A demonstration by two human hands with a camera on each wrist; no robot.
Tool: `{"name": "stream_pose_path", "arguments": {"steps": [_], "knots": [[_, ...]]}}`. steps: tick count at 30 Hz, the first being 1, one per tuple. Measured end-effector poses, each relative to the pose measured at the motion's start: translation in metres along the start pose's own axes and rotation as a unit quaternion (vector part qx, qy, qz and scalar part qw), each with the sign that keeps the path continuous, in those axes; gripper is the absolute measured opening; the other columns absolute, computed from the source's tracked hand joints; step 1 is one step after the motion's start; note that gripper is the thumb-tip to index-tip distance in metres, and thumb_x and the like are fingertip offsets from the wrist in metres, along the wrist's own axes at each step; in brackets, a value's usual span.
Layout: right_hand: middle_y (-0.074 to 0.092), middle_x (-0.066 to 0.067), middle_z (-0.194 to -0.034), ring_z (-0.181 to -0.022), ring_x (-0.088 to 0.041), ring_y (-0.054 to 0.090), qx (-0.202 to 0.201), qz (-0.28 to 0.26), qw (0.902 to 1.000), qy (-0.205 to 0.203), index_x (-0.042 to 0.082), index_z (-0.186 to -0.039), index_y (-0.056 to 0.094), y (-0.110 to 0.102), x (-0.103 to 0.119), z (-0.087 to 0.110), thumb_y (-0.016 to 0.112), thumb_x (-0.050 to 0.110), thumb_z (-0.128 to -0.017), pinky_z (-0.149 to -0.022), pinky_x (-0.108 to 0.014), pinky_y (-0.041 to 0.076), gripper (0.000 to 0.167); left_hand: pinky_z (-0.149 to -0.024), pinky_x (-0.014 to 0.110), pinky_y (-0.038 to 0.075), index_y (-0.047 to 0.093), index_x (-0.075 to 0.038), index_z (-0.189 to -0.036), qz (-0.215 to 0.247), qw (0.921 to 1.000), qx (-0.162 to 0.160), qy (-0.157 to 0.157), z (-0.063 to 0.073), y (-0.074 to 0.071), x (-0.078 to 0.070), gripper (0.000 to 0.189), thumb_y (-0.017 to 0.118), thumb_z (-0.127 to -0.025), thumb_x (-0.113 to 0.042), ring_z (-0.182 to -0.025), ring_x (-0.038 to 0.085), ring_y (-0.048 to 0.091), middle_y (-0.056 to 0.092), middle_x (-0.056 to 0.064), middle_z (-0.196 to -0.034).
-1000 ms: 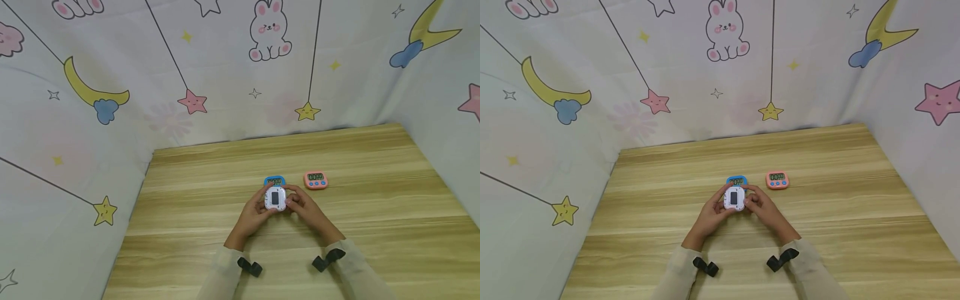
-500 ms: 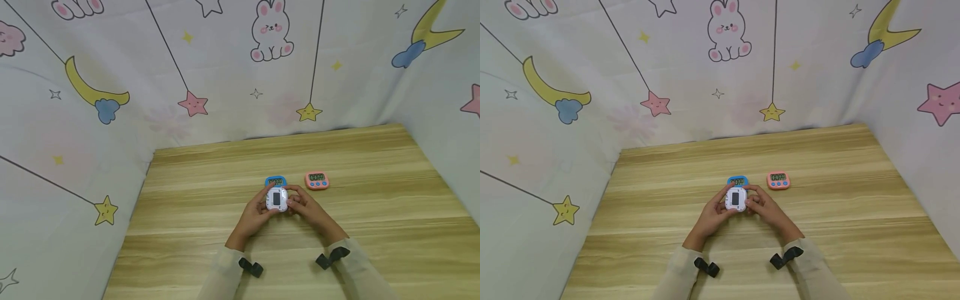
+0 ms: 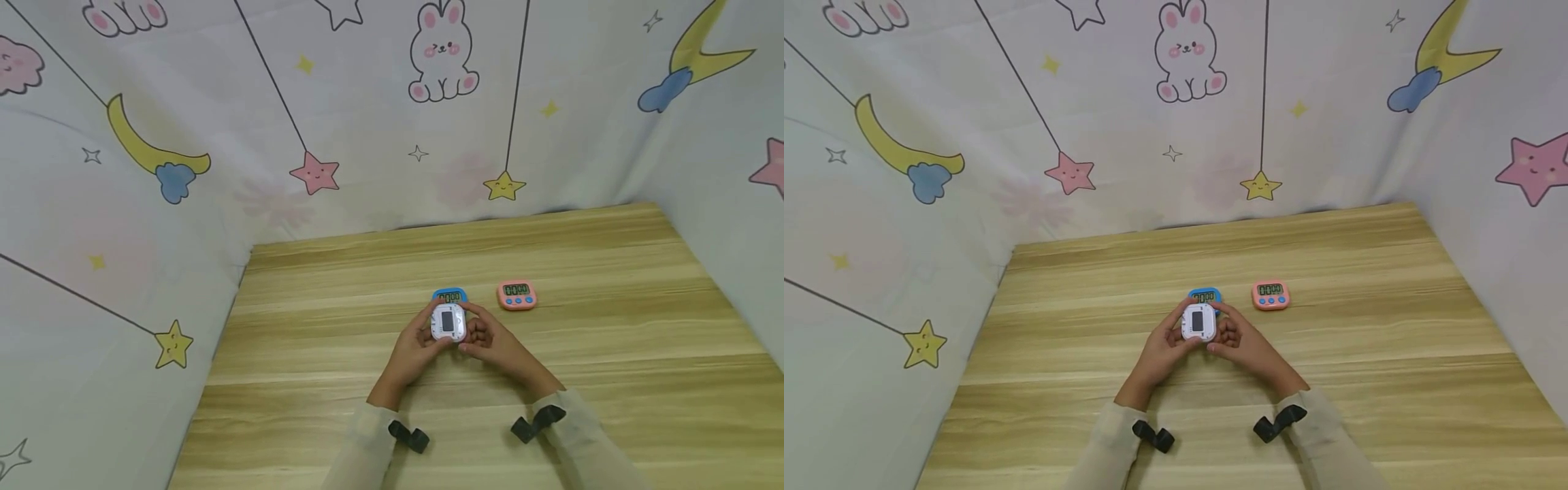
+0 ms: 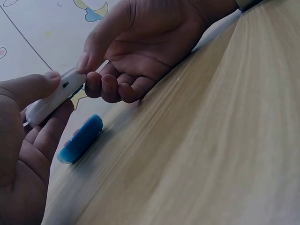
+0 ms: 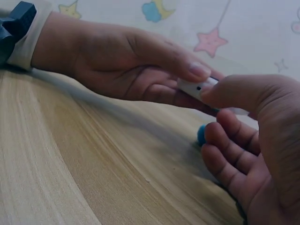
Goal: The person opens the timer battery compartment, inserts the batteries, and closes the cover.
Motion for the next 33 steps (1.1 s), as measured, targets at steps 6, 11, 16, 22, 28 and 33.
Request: {"name": "stream_pose_path", "arguments": {"steps": [6,11,16,22,28,33], "knots": [[0.056,-0.014,-0.09,-0.078,-0.013,0.057,-0.012,0.014,0.9998,0.0,0.014,-0.151,0.031,0.0,-0.012,-0.001,0.074,0.005,-0.086,-0.064,-0.023,0.052,0.079,-0.082,0.025,0.055,0.024,-0.004,-0.154,0.002,1.0,-0.003,-0.002,0.0,0.001,0.003,0.076,0.067,-0.091,-0.001,-0.115,0.028,0.06,0.025,0.021,-0.155],[0.057,-0.01,-0.086,-0.072,-0.012,0.056,-0.015,0.054,0.9984,-0.005,0.008,-0.151,0.03,0.003,-0.001,0.001,0.071,0.003,-0.088,-0.06,-0.023,0.049,0.075,-0.083,0.025,0.055,0.024,-0.002,-0.153,0.001,1.0,-0.003,0.001,0.0,0.0,0.003,0.076,0.066,-0.091,0.001,-0.114,0.029,0.06,0.026,0.023,-0.155],[0.057,-0.01,-0.085,-0.068,-0.013,0.054,-0.009,0.093,0.9955,-0.012,0.001,-0.149,0.031,0.007,0.02,0.004,0.07,0.005,-0.09,-0.058,-0.023,0.047,0.071,-0.085,0.026,0.054,0.028,0.0,-0.152,-0.026,0.9995,-0.01,0.016,0.0,-0.001,0.0,0.073,0.067,-0.091,-0.002,-0.115,0.031,0.059,0.029,0.023,-0.153],[0.057,-0.009,-0.087,-0.069,-0.016,0.058,-0.014,0.116,0.9929,0.017,0.001,-0.147,0.036,0.008,0.028,0.004,0.067,0.012,-0.094,-0.059,-0.024,0.048,0.063,-0.097,0.033,0.048,0.025,0.003,-0.152,-0.078,0.9959,-0.007,0.045,0.001,-0.001,-0.006,0.075,0.068,-0.091,-0.004,-0.123,0.034,0.053,0.032,0.025,-0.151],[0.058,-0.009,-0.086,-0.073,-0.03,0.061,-0.013,0.098,0.9944,0.035,0.001,-0.139,0.045,0.007,0.026,0.005,0.058,0.017,-0.1,-0.063,-0.029,0.051,0.044,-0.105,0.046,0.04,0.018,0.006,-0.152,-0.095,0.9929,-0.001,0.071,0.002,0.0,-0.005,0.081,0.068,-0.089,0.001,-0.13,0.039,0.045,0.032,0.028,-0.15],[0.058,-0.02,-0.082,-0.074,-0.036,0.057,-0.008,0.074,0.9971,0.019,-0.009,-0.107,0.055,0.006,0.029,0.005,0.042,0.016,-0.106,-0.064,-0.038,0.053,0.028,-0.104,0.047,0.042,0.019,0.0,-0.154,-0.1,0.9912,-0.009,0.086,-0.001,0.0,0.012,0.081,0.065,-0.088,0.008,-0.126,0.041,0.048,0.034,0.027,-0.148]]}}
Point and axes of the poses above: each hand's wrist, its own z-axis away from the middle knuckle, its own y-axis out of the palm, x = y × z, the point moved 2 cm from there along -z, towards the middle knuckle
